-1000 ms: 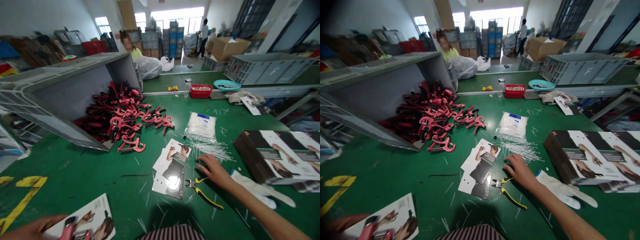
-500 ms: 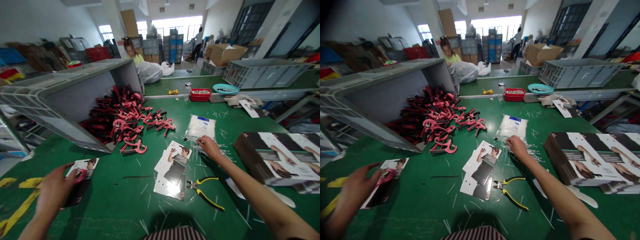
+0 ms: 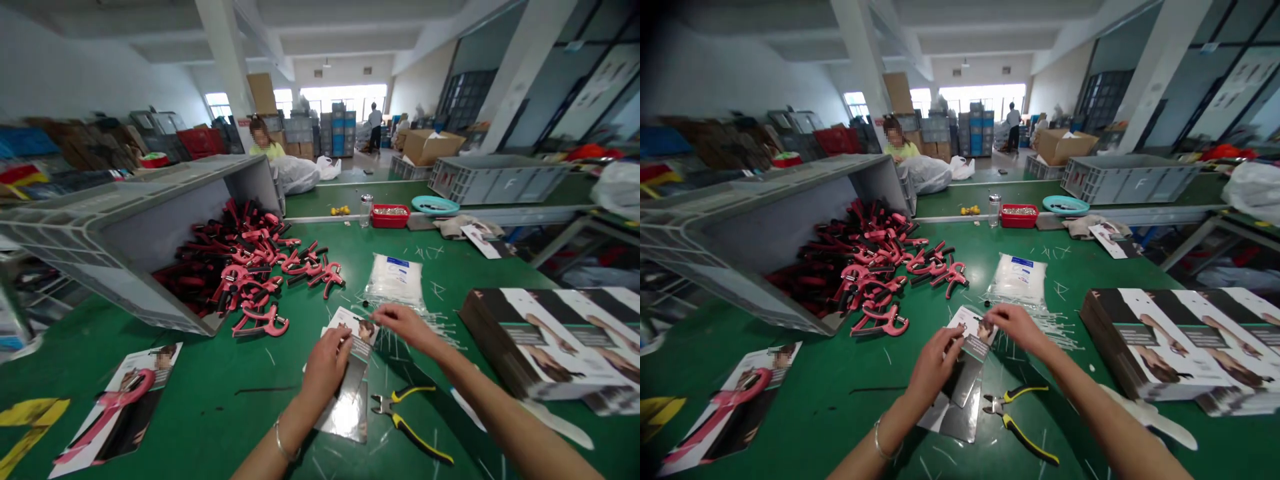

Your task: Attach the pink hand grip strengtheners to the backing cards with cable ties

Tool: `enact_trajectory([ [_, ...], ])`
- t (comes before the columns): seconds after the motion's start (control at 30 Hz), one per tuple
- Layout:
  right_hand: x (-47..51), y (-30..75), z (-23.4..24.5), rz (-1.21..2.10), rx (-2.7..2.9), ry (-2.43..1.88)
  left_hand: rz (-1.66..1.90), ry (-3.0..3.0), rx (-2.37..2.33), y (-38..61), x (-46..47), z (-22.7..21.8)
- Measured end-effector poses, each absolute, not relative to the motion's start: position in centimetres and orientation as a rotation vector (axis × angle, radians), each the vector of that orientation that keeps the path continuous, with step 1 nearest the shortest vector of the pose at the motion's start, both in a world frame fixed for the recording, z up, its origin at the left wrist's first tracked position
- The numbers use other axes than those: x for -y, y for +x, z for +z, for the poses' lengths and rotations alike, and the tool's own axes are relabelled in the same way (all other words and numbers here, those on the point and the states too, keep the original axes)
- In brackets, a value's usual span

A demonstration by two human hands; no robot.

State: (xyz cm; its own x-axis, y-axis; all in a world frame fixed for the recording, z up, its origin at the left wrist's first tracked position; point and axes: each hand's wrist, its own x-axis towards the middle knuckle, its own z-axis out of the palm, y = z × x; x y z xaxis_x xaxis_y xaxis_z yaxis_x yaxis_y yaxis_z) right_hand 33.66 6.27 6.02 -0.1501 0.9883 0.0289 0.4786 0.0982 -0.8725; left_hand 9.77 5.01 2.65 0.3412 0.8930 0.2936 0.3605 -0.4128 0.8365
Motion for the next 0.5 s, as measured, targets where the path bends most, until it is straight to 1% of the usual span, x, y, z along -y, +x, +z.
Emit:
enact_trajectory([
  [0.1,-3.6,29.0,4.2,1.164,1.715,-1.331,1.077,1.724,-1.150,10.3,-4.5,3.0],
  [0.23,-2.4,25.8,1.2,1.256,1.587,-1.219,1.044,1.655,-1.148,9.4,-5.4,3.0],
  [0.33,-3.2,24.8,-0.7,1.357,1.331,-1.191,0.981,1.628,-1.312,7.8,-6.4,2.5],
  [0.43,-3.9,23.6,-2.6,1.566,0.889,-1.058,0.710,1.828,-1.608,6.2,-6.5,1.0],
  [0.5,-4.0,22.9,-3.5,1.664,0.698,-0.945,0.510,1.937,-1.696,5.5,-6.2,-0.3],
])
